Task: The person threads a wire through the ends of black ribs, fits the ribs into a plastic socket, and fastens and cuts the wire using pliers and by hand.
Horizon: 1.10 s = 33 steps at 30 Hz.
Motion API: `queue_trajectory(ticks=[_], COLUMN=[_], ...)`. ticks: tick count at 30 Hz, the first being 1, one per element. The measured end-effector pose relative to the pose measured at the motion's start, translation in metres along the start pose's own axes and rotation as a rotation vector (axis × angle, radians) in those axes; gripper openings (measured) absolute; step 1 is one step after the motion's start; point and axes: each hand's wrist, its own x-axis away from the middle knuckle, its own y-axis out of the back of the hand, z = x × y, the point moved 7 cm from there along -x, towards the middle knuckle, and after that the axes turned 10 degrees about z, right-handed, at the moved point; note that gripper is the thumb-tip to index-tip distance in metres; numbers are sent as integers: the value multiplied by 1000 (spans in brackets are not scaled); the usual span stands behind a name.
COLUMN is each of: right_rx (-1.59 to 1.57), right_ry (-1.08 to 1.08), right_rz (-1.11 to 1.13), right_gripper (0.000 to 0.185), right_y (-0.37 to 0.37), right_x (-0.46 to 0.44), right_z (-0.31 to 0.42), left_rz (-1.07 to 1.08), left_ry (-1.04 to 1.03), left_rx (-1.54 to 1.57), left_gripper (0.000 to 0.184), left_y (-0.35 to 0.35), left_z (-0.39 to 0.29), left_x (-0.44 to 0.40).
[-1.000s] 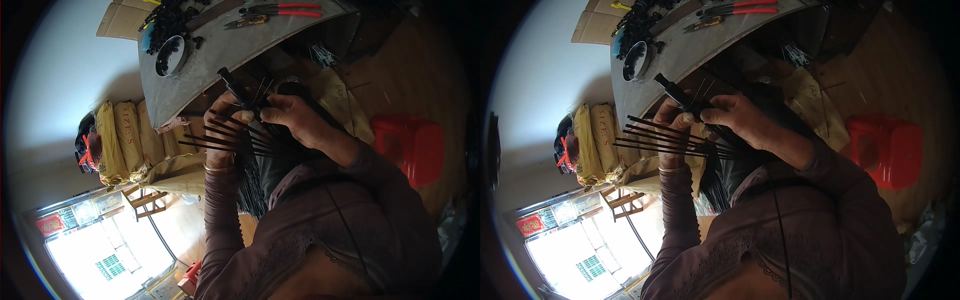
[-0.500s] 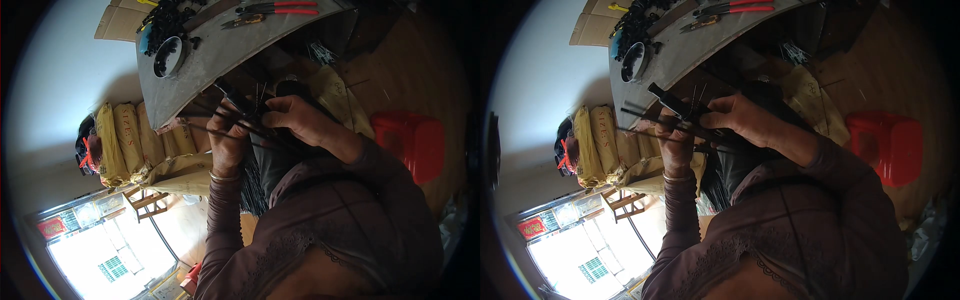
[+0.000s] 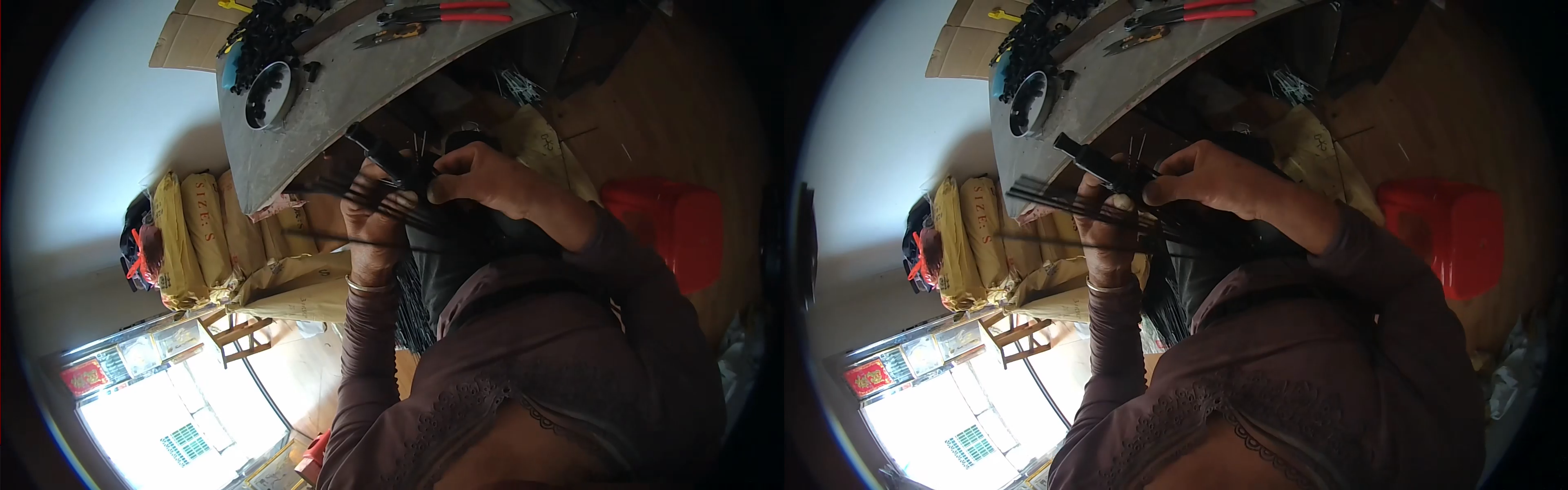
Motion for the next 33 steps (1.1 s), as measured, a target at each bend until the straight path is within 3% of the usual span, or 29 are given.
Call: queue_trajectory(ticks=[4,7,9,10,12,13,15,18,22,24,28,30,31,33], right_rx=[5,50,-137,-136,-462,-460,-475,-516,-549,-550,-514,-511,-506,-501], right_ry=[-31,-84,52,48,160,162,214,235,223,216,240,246,239,315], right_rz=[59,-35,49,53,67,67,112,206,339,386,270,44,46,-30], right_gripper=[35,34,35,35,35,35,34,35,38,34,29,24,24,20], right_y=[0,4,-1,-6,-13,-12,-12,-15,-18,-21,-18,-6,-5,7], right_x=[-4,-3,-5,-6,-7,-8,-10,-12,-17,-17,-23,-21,-22,-25], right_z=[-3,-7,-6,-12,-17,-17,-13,-2,3,4,-1,-1,-4,-4], left_rz=[25,33,21,16,82,84,136,215,300,313,335,106,100,-350], left_ry=[-81,-69,15,14,-4,-5,-60,-62,-125,92,10,-37,-41,-146], left_rx=[-6,-128,-311,-310,-237,-237,-327,-450,-451,-145,-241,-381,-376,-509], left_gripper=[47,31,34,34,37,37,54,49,46,38,39,39,39,46], left_y=[-16,-19,-14,-15,-23,-22,-22,-27,-23,-21,-21,-13,-12,16], left_z=[-11,-17,-17,-19,-25,-25,-29,-40,-45,-37,-38,-39,-36,-46], left_x=[-5,-3,-1,0,-3,-4,-7,-19,-30,-32,-38,-34,-28,-6])
